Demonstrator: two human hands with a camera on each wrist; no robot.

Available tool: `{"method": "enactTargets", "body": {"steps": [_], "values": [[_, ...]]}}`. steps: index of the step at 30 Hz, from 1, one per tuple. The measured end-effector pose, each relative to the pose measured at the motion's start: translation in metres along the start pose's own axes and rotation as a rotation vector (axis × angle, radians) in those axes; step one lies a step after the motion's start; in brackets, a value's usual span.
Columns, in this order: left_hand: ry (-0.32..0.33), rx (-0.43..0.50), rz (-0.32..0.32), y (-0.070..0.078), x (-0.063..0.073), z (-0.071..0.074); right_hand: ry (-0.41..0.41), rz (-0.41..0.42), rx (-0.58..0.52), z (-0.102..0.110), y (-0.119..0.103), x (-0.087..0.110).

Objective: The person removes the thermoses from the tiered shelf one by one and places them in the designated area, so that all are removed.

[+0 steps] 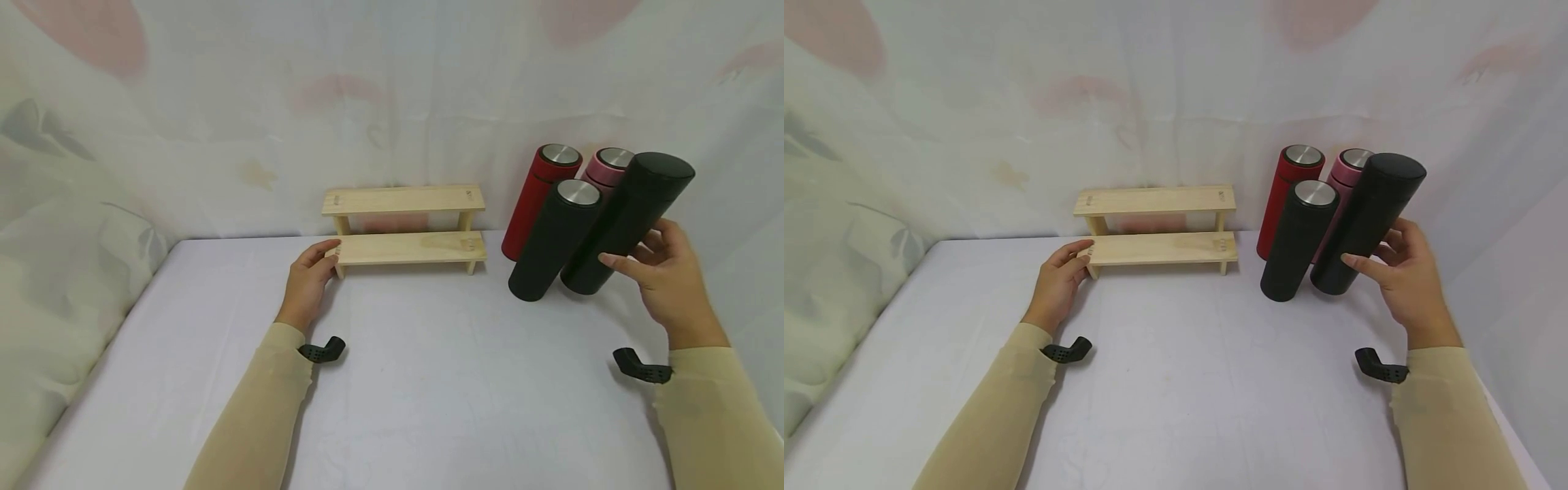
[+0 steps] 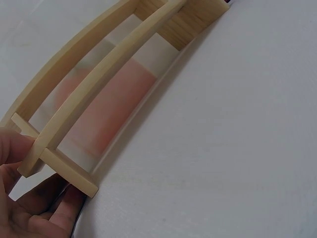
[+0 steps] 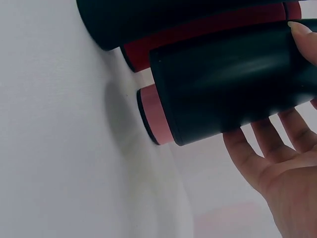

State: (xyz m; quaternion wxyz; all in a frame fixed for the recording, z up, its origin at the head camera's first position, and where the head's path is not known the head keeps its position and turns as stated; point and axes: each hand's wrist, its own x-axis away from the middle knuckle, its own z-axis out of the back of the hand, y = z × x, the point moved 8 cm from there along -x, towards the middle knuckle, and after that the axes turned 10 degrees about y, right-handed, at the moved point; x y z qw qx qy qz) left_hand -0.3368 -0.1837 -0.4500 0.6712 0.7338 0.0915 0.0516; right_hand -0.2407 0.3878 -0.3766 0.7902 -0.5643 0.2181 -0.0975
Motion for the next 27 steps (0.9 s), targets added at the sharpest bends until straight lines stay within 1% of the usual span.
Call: {"method": "enactTargets", "body": {"steps": [2,7,11,18,21,27], "values": [[-0.001,0.002,-0.001,0.0,0.0,0.0,-0.012,0.005,0.012,-0.002,0.002,0.0],[0.001,0.005,0.0,0.001,0.0,0.0,-0.035,0.007,-0.042,-0.007,0.005,0.001],[0.0,0.007,0.002,0.0,0.0,-0.001,-0.04,0.005,-0.057,-0.01,0.007,0.002],[-0.001,0.009,-0.002,0.0,0.0,0.0,-0.057,0.015,-0.017,-0.015,0.011,0.003],[0.001,0.002,0.0,-0.001,0.0,0.0,-0.072,0.014,-0.016,-0.016,0.015,0.003],[0.003,-0.006,-0.002,-0.002,-0.001,0.001,-0.105,0.014,-0.108,-0.018,0.018,0.003]]}}
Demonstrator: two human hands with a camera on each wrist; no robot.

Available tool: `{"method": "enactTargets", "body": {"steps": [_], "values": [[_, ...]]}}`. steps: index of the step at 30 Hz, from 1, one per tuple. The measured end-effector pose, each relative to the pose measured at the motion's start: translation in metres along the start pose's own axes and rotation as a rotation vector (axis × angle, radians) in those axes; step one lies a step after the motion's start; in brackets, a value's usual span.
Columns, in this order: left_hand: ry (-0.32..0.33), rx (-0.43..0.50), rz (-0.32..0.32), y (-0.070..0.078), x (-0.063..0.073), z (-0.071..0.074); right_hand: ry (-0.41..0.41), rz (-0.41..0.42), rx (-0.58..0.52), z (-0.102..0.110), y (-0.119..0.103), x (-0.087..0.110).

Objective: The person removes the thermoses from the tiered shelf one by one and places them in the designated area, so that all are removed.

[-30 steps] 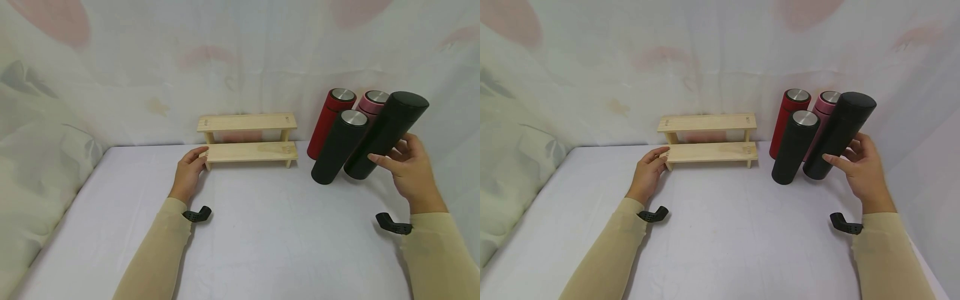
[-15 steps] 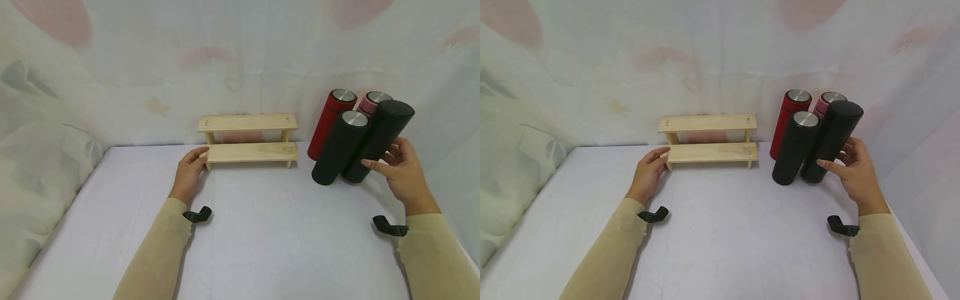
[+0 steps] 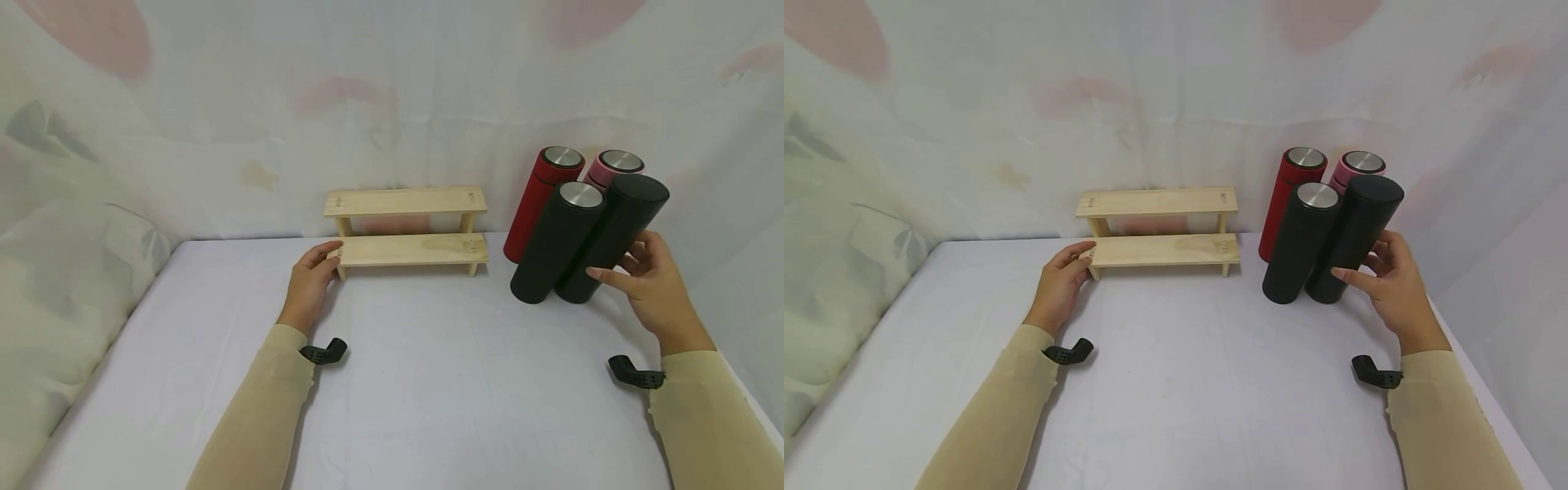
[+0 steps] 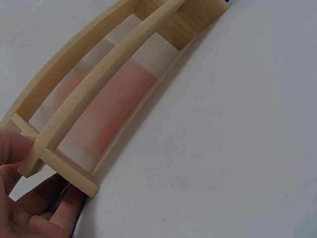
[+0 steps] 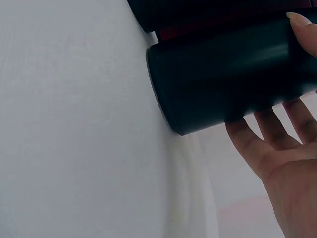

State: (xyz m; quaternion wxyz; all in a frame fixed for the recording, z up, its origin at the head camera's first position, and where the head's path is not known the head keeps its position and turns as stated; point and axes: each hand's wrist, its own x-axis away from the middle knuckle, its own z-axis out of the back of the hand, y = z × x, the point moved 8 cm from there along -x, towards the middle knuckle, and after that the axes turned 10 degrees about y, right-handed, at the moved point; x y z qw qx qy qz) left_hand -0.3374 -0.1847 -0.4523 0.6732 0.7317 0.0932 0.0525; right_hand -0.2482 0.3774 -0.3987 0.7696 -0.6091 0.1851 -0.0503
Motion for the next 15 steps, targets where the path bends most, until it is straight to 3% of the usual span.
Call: {"method": "enactTargets", "body": {"steps": [15], "values": [[0.007,-0.016,0.01,-0.0027,-0.0006,0.0005,-0.048,-0.02,-0.171,-0.0035,0.0022,0.0011]]}}
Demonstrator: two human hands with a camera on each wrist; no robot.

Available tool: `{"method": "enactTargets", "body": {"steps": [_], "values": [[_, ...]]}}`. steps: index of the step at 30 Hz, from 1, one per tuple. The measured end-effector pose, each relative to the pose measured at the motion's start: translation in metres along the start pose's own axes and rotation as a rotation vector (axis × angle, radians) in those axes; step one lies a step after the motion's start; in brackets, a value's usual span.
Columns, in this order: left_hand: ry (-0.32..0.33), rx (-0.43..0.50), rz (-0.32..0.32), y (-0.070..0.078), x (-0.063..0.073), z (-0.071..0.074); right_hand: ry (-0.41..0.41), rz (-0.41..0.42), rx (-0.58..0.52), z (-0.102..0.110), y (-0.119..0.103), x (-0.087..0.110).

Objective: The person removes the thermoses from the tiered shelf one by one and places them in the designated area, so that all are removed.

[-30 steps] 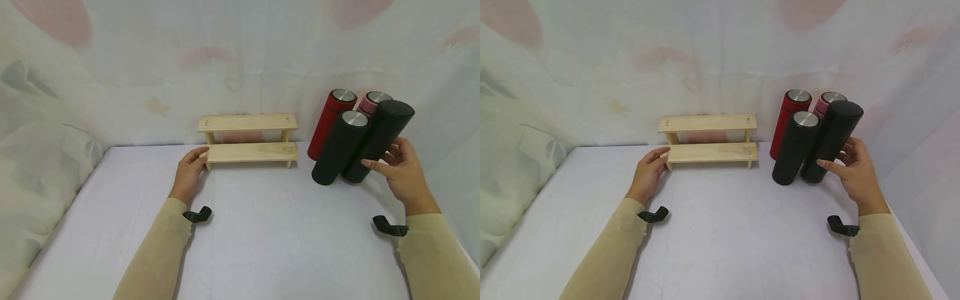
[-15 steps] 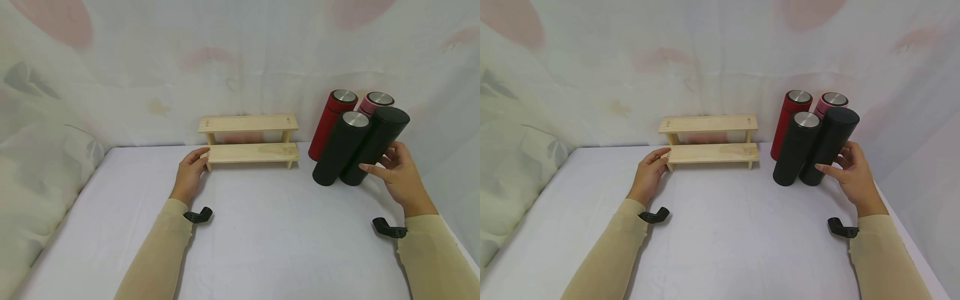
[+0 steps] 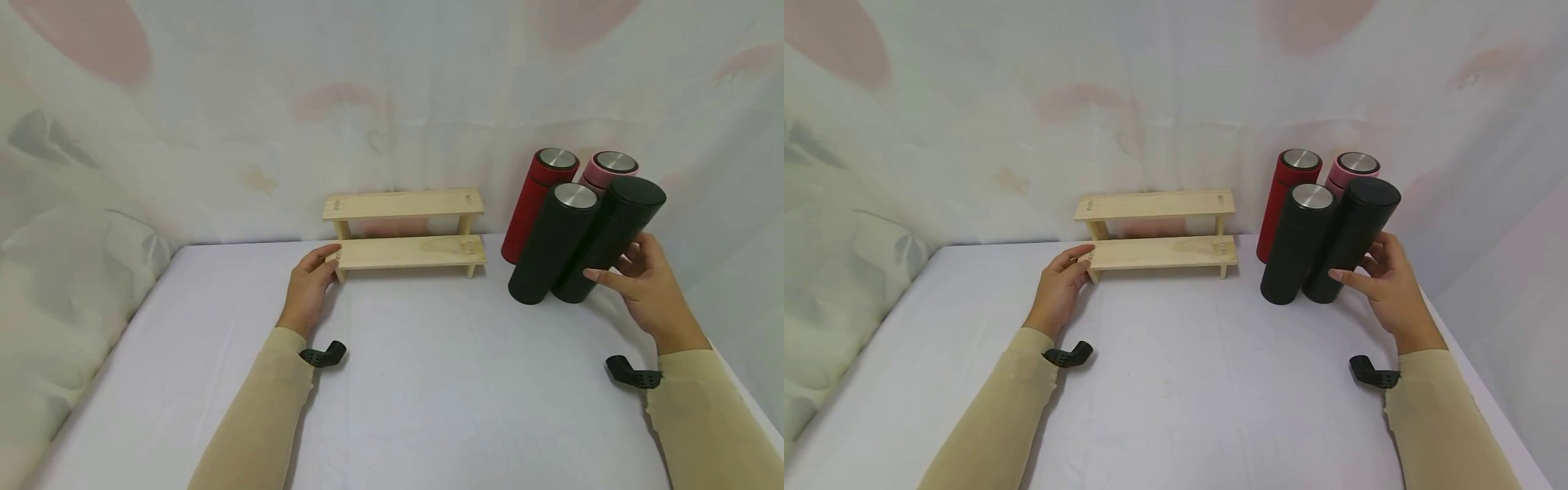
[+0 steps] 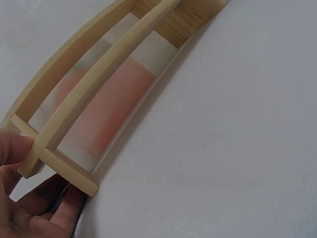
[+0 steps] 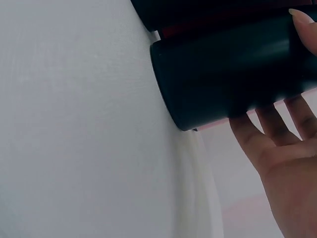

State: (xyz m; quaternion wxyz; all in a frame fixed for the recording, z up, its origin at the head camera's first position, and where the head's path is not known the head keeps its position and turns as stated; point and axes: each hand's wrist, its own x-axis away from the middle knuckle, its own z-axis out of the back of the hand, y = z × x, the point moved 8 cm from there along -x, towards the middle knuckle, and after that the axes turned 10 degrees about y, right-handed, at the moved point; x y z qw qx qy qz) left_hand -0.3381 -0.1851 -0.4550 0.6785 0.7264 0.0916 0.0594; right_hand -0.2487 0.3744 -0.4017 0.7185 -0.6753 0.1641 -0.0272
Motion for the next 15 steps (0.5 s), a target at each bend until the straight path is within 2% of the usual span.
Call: {"method": "enactTargets", "body": {"steps": [3,6,8,15], "values": [[-0.001,0.001,-0.007,0.003,0.001,-0.002,0.007,0.003,0.012,0.003,-0.002,0.0],[-0.007,0.002,-0.011,0.004,0.002,-0.003,0.027,0.031,-0.034,0.006,-0.007,0.0],[-0.01,0.004,-0.011,0.004,0.003,-0.004,0.041,0.059,-0.09,0.008,-0.012,0.002],[-0.003,-0.001,0.01,0.001,0.004,-0.001,0.075,0.191,-0.395,0.014,-0.045,0.009]]}}
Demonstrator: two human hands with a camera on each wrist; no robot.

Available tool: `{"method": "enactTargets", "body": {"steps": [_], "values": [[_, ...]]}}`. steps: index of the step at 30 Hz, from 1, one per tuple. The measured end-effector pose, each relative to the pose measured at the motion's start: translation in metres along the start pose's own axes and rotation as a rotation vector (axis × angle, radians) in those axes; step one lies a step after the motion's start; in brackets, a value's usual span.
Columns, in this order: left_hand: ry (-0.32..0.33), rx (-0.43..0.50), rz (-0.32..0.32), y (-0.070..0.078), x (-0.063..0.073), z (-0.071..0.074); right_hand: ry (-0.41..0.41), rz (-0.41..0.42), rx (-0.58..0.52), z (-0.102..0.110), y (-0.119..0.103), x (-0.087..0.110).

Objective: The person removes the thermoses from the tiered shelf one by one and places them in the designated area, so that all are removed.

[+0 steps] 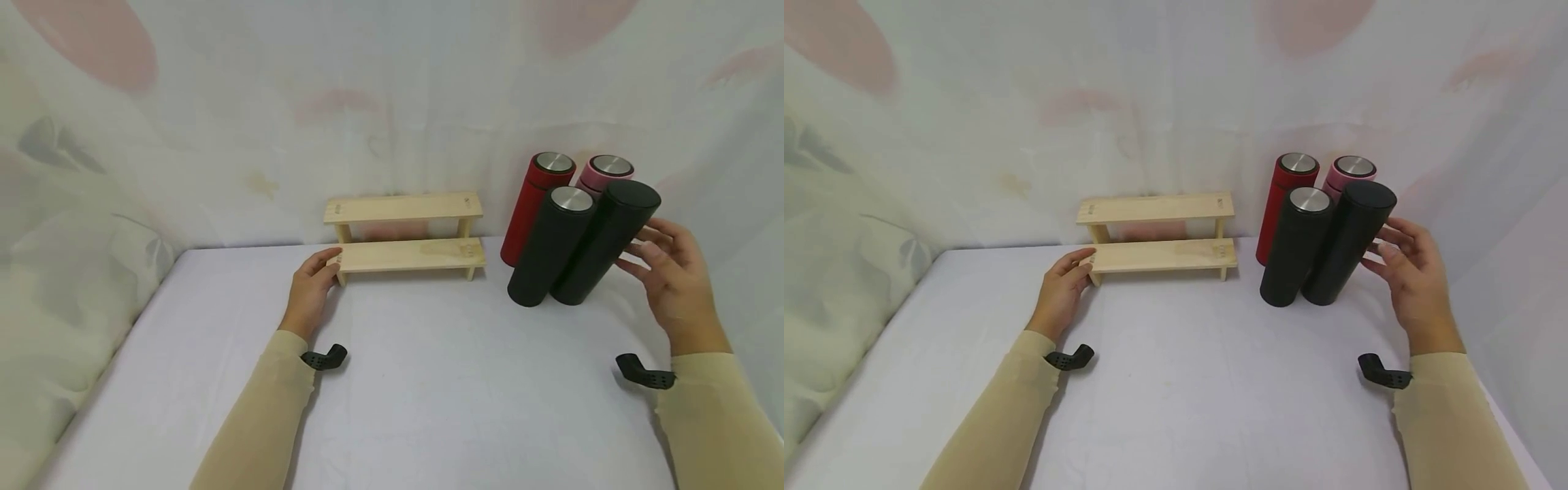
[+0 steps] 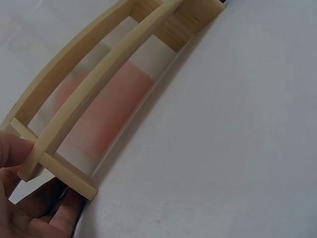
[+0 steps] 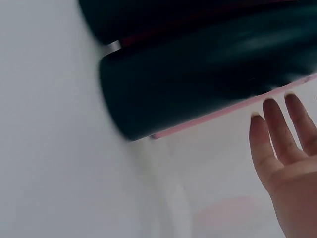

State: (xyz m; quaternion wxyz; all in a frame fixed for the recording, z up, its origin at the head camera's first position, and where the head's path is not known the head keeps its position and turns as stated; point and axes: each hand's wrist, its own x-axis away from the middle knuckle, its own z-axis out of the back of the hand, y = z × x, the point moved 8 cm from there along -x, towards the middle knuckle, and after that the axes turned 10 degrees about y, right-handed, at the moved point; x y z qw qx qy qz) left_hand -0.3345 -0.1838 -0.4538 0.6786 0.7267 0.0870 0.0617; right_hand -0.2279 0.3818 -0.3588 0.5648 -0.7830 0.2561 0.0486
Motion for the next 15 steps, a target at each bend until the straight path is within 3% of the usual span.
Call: {"method": "enactTargets", "body": {"steps": [4,9,12,15], "values": [[-0.003,-0.007,0.013,0.0,0.002,-0.001,0.099,0.068,-0.074,0.001,-0.026,-0.001],[-0.028,-0.055,0.032,0.0,0.005,-0.001,0.255,0.223,-0.092,0.007,-0.059,0.001],[-0.07,-0.178,0.024,0.003,0.009,0.005,0.277,0.296,-0.142,0.006,-0.075,0.004],[-0.13,-0.37,-0.009,0.011,0.012,0.014,0.21,0.311,-0.182,-0.013,-0.09,0.01]]}}
